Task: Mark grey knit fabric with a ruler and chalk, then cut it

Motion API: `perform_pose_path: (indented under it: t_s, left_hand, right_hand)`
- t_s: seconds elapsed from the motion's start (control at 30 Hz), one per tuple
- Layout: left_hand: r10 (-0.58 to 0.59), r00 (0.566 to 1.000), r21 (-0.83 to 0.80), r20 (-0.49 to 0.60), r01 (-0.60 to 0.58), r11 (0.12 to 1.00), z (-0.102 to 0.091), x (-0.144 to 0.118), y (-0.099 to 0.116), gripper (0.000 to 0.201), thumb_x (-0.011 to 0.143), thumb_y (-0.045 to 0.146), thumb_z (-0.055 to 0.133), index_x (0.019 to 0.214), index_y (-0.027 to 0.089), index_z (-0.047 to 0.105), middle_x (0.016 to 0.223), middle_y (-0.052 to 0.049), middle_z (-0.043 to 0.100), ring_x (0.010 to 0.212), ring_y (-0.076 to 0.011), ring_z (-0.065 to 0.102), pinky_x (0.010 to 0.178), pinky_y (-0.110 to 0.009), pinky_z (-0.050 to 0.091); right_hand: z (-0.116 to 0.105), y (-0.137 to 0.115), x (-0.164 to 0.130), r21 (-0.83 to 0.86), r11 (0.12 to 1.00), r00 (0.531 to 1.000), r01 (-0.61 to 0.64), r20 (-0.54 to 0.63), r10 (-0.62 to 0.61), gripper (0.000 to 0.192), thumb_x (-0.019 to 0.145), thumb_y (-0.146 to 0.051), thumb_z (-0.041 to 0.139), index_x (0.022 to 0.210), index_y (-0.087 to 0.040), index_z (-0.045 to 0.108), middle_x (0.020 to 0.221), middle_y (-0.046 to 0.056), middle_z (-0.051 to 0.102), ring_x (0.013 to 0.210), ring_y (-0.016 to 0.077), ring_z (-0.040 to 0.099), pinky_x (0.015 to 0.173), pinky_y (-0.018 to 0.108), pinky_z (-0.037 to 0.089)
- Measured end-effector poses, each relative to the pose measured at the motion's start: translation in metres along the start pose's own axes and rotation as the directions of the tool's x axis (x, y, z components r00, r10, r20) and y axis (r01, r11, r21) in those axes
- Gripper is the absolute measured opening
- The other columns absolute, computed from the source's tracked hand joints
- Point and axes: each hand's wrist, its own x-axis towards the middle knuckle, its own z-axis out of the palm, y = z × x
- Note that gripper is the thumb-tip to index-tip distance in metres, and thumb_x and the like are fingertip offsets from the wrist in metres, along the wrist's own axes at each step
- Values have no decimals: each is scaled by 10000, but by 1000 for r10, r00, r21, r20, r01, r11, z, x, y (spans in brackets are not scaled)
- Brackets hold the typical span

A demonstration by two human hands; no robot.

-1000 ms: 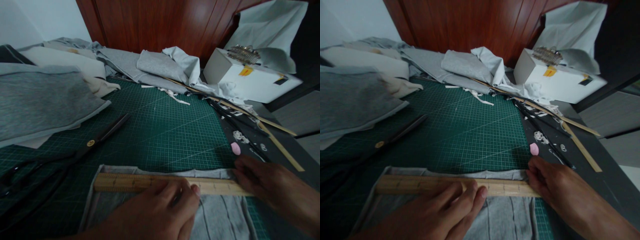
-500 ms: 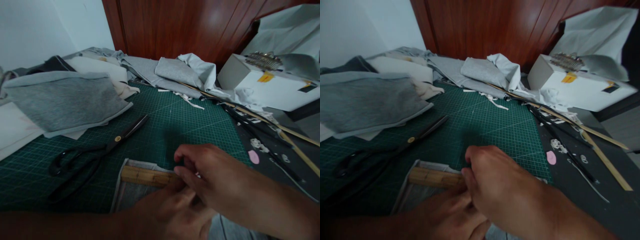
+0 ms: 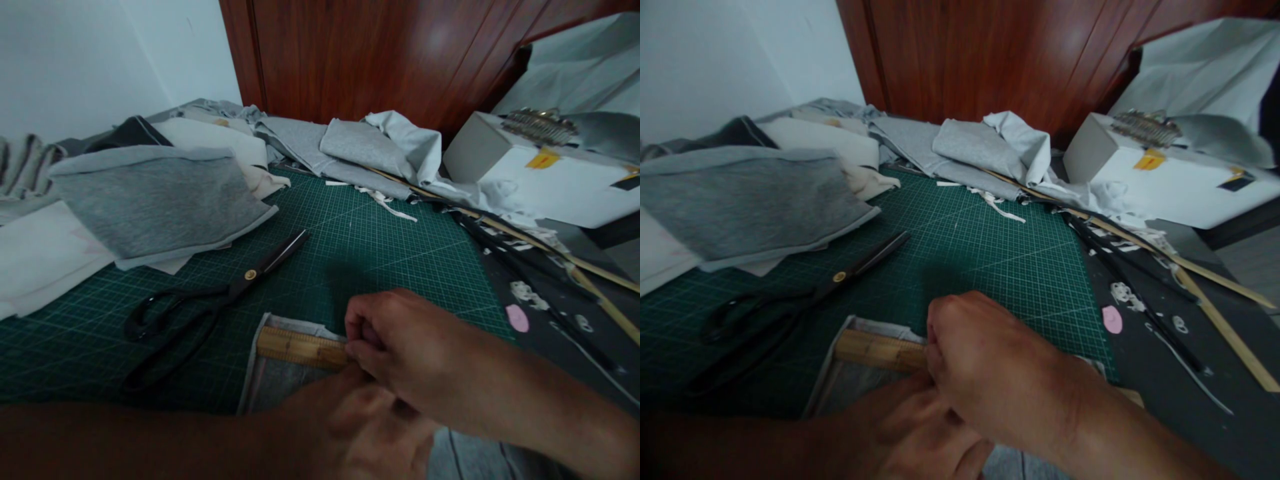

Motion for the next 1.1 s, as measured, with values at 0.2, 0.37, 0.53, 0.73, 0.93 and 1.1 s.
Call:
perform_pose_path:
  t_s: [0.2,0.37,0.53,0.73,0.93,1.1]
  left_hand:
    - [-77,996,-95,53,82,992,3,-4,2,191,1048,261,483,1093,212,663,1087,29,748,935,-148,677,856,-268,498]
    - [-115,993,-106,-3,114,988,6,-8,1,167,1043,257,506,1092,243,665,1040,50,755,913,-145,682,844,-260,477]
    - [-84,996,-103,-21,81,991,9,-10,3,137,1024,205,530,983,223,660,984,60,758,881,-124,693,797,-247,459]
    - [-19,991,-97,-136,6,995,12,-2,-5,117,1004,211,537,989,214,653,886,41,717,769,-119,655,659,-245,427]
    - [56,982,79,-183,-42,996,10,-5,-4,201,1022,181,447,998,201,646,901,32,671,801,-155,629,717,-322,442]
    - [46,989,106,-143,-30,994,7,-7,5,259,1048,175,401,1008,190,657,947,29,685,863,-166,635,774,-342,467]
  right_hand:
    - [2,-5,11,-12,1000,1000,-18,9,19,46,872,-238,679,839,-212,696,683,-29,633,538,101,502,480,248,289]
    - [-3,-13,16,58,998,997,-10,74,6,167,892,-178,603,746,-205,677,620,-47,586,525,81,456,500,241,279]
    - [0,-14,14,-53,992,992,114,60,-110,168,885,-144,566,733,-181,627,618,-34,595,516,85,429,508,267,235]
    - [-2,-10,19,-213,965,988,151,26,-149,133,882,-161,560,759,-169,608,702,19,657,615,129,510,569,279,285]
    - [-9,-6,21,-140,976,986,167,26,-165,106,896,-145,544,804,-168,591,701,-3,636,580,106,502,539,263,287]
    - [-8,-6,23,-124,976,983,181,36,-178,109,878,-116,558,788,-177,569,656,-30,591,551,93,463,528,251,294]
